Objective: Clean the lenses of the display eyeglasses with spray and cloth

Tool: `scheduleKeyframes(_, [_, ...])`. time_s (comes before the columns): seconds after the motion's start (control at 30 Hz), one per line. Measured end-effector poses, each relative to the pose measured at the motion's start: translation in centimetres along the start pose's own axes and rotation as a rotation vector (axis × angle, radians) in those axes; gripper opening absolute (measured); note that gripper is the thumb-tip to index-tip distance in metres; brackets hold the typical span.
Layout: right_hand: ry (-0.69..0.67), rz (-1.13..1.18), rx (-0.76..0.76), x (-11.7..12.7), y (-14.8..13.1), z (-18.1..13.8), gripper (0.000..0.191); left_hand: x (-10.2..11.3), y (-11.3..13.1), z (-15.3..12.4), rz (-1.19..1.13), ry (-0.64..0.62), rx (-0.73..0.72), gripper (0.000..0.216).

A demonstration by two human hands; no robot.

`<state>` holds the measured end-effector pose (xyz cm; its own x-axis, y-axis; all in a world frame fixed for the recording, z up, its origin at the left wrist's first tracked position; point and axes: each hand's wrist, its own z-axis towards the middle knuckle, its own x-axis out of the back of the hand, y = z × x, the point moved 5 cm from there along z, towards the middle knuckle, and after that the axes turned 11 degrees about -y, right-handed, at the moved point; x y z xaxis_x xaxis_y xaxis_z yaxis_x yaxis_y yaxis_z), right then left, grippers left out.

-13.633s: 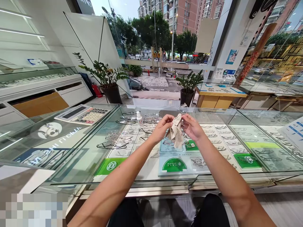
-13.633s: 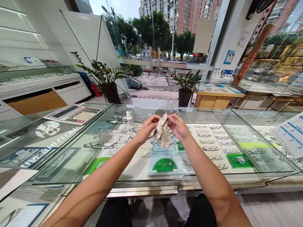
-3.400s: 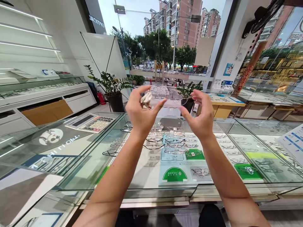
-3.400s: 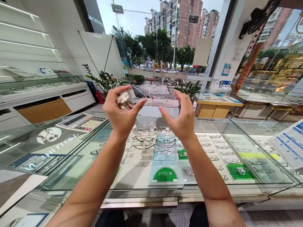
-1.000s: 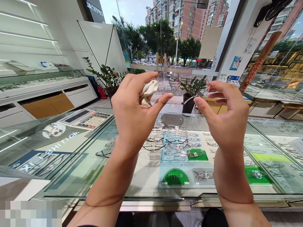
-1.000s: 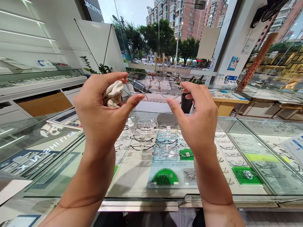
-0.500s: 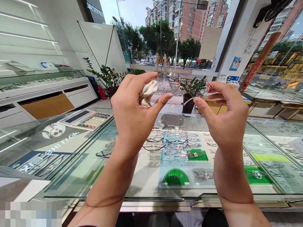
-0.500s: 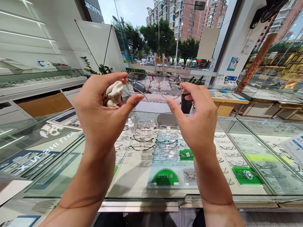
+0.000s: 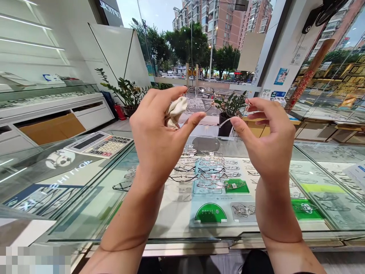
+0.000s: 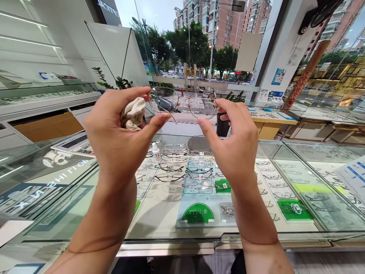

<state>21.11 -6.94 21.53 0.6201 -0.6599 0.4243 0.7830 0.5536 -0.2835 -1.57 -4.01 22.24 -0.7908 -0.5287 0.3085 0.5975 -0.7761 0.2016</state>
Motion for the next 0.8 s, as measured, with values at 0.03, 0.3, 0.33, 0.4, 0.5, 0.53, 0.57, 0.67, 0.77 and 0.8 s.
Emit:
scheduleKeyframes(0.03, [-0.001, 0.004, -0.002, -0.01, 0.02, -0.01, 0.035, 0.03, 0.08, -0.01, 0.004, 0.001, 0.002, 0.054])
scheduleKeyframes(0.3, [0.001, 0.002, -0.003, 0.04, 0.03, -0.01, 0.036, -0.3, -0.67, -0.11, -0.064, -0.037, 0.001, 0.062])
scheduleKeyframes(0.33, [0.001, 0.005, -0.005, 0.07, 0.01, -0.01, 0.035, -0.26, -0.64, -0.09, -0.061, -0.028, -0.003, 0.062])
scheduleKeyframes(0.4, [0.002, 0.019, -0.01, 0.12, -0.04, 0.0, 0.034, -0.14, -0.39, -0.02, -0.05, -0.009, -0.011, 0.06])
scheduleKeyframes(0.5, [0.005, 0.029, -0.017, 0.18, -0.12, 0.05, 0.032, -0.03, 0.03, 0.05, -0.037, -0.002, -0.005, 0.056])
scheduleKeyframes(0.53, [0.011, 0.028, -0.014, 0.21, -0.17, 0.08, 0.032, -0.02, 0.1, 0.06, -0.033, -0.003, 0.0, 0.055])
scheduleKeyframes(0.57, [0.019, 0.027, -0.009, 0.24, -0.21, 0.1, 0.032, -0.01, 0.14, 0.06, -0.03, -0.004, 0.003, 0.054])
scheduleKeyframes(0.67, [0.037, 0.031, 0.003, 0.3, -0.31, 0.18, 0.034, -0.04, 0.01, 0.04, -0.036, -0.007, -0.001, 0.055])
scheduleKeyframes(0.77, [0.038, 0.036, 0.005, 0.29, -0.33, 0.18, 0.034, -0.07, -0.14, 0.05, -0.037, -0.009, -0.008, 0.057])
scheduleKeyframes(0.8, [0.035, 0.034, 0.004, 0.28, -0.32, 0.17, 0.033, -0.06, -0.14, 0.06, -0.03, -0.008, -0.009, 0.057])
